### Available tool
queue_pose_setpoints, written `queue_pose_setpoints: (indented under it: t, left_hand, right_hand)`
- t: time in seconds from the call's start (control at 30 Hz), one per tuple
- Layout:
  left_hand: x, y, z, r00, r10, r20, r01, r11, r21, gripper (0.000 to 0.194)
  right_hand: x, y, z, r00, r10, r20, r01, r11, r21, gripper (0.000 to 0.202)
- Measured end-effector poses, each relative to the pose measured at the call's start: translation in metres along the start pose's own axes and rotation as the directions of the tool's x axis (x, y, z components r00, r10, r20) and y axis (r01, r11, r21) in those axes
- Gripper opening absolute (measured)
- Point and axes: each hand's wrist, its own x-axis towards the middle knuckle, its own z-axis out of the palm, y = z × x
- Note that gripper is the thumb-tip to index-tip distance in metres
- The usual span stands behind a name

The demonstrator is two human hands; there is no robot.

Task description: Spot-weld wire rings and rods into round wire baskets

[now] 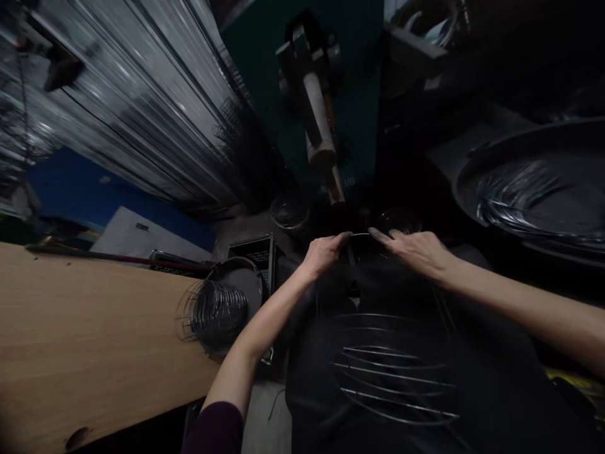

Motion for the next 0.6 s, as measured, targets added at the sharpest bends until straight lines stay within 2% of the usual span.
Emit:
queue_pose_setpoints:
  t: [0.1,0.23,0.37,0.47,0.6]
  left_hand:
    - [0.008,-0.004,-0.021,0.998,-0.002,-0.062,0.0,0.999,-0.033,0.036]
    - [0.013,-0.011,-0.051,0.998,0.019,-0.067,-0.023,0.998,-0.057,0.032]
    - [0.019,-0.019,-0.072,0.992,0.053,-0.112,-0.056,0.998,-0.026,0.031]
    - [0.024,-0.022,-0.081,0.99,0.053,-0.131,-0.049,0.998,0.034,0.03]
    - [0.026,-0.019,-0.087,0.993,0.036,-0.115,-0.025,0.995,0.096,0.031]
  right_hand:
    - [0.013,0.001,-0.02,0.998,0.031,0.053,-0.029,0.998,-0.047,0.057]
    - [0.027,0.0,-0.056,0.996,0.016,0.092,-0.013,0.999,-0.03,0.057]
    - [0.035,-0.004,-0.087,0.993,0.058,0.103,-0.053,0.997,-0.048,0.059]
    - [0.042,-0.001,-0.093,0.995,0.057,0.079,-0.055,0.998,-0.025,0.06]
    - [0.052,0.007,-0.084,0.998,0.06,0.034,-0.06,0.998,-0.001,0.058]
